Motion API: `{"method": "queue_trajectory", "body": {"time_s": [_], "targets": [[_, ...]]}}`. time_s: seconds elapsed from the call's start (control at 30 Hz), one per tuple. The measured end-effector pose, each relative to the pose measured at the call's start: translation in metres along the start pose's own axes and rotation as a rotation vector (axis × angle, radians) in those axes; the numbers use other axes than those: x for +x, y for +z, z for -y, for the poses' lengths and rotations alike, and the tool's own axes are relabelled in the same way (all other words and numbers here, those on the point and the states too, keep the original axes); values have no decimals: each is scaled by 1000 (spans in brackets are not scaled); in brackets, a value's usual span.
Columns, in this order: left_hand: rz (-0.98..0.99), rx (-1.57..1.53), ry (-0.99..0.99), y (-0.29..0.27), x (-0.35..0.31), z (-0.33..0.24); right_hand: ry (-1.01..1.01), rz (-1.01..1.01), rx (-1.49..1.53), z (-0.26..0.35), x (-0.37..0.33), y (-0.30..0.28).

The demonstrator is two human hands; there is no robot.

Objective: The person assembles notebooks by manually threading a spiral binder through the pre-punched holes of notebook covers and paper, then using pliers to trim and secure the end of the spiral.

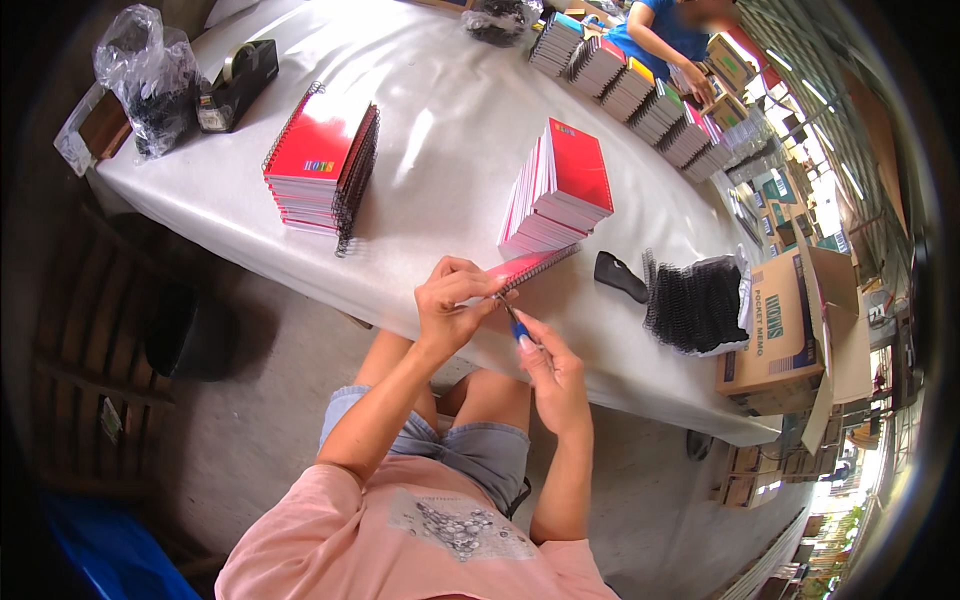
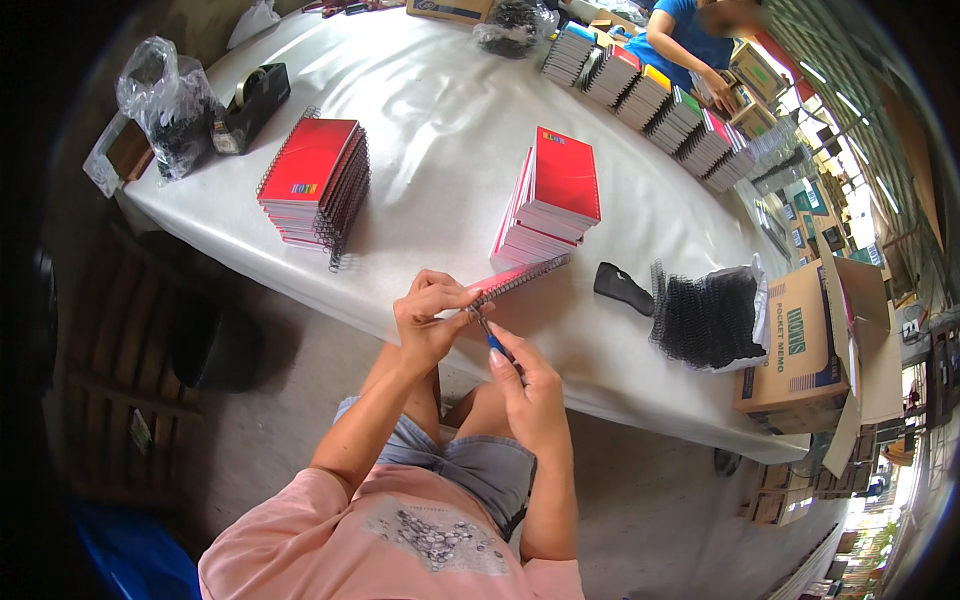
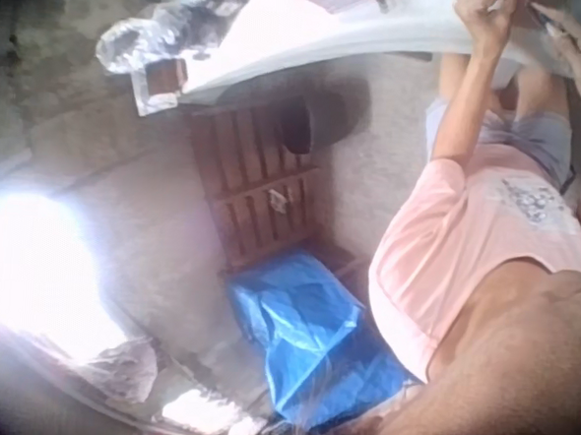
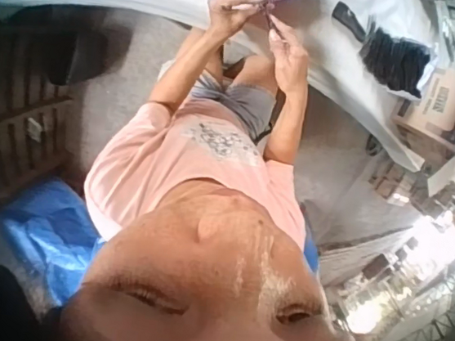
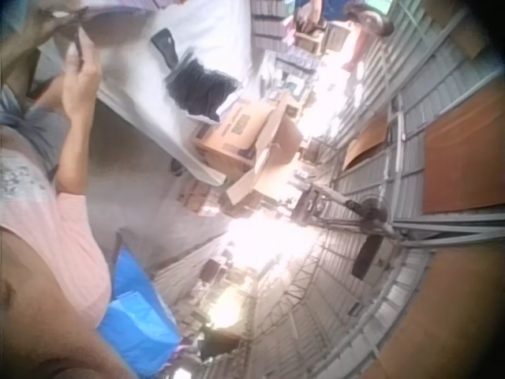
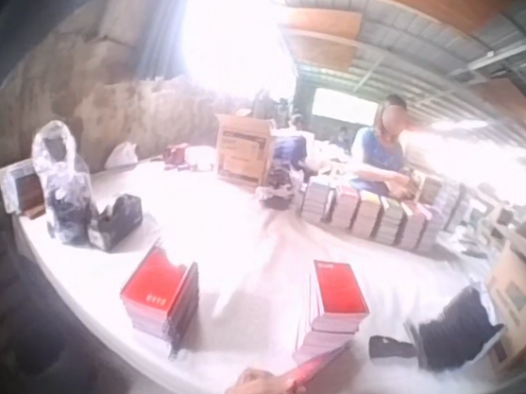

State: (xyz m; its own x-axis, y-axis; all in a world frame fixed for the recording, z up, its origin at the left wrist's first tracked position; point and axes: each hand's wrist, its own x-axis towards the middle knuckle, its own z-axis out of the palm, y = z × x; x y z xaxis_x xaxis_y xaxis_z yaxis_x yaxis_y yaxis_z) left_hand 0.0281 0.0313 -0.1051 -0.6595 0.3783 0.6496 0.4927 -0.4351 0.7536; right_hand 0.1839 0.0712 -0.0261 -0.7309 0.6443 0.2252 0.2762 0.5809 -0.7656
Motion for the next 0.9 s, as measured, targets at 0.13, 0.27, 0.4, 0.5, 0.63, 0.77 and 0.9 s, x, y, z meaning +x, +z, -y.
{"method": "queue_trajectory", "body": {"time_s": [0.13, 0.27, 0.4, 0.5, 0.63, 0.77, 0.9], "targets": [[37, 35, 80, -4, -5, 1, 516, 345, 753, -11, -1, -10], [28, 72, 123, -4, -4, 5, 333, 322, 676, -33, -3, 2], [-189, -200, -307, -2, 4, 0, 36, 64, 236, -44, -9, -17], [-252, -353, -500, -9, 12, -4, 87, -73, -10, -60, -8, -39], [-252, -407, -539, -13, 14, 4, 352, -144, -707, -98, 2, -40], [-240, -370, -496, -22, 12, -2, 224, -171, -612, -96, 13, -26], [-285, -435, -401, -27, 15, -29, -35, -223, 258, -47, 28, 15]]}}
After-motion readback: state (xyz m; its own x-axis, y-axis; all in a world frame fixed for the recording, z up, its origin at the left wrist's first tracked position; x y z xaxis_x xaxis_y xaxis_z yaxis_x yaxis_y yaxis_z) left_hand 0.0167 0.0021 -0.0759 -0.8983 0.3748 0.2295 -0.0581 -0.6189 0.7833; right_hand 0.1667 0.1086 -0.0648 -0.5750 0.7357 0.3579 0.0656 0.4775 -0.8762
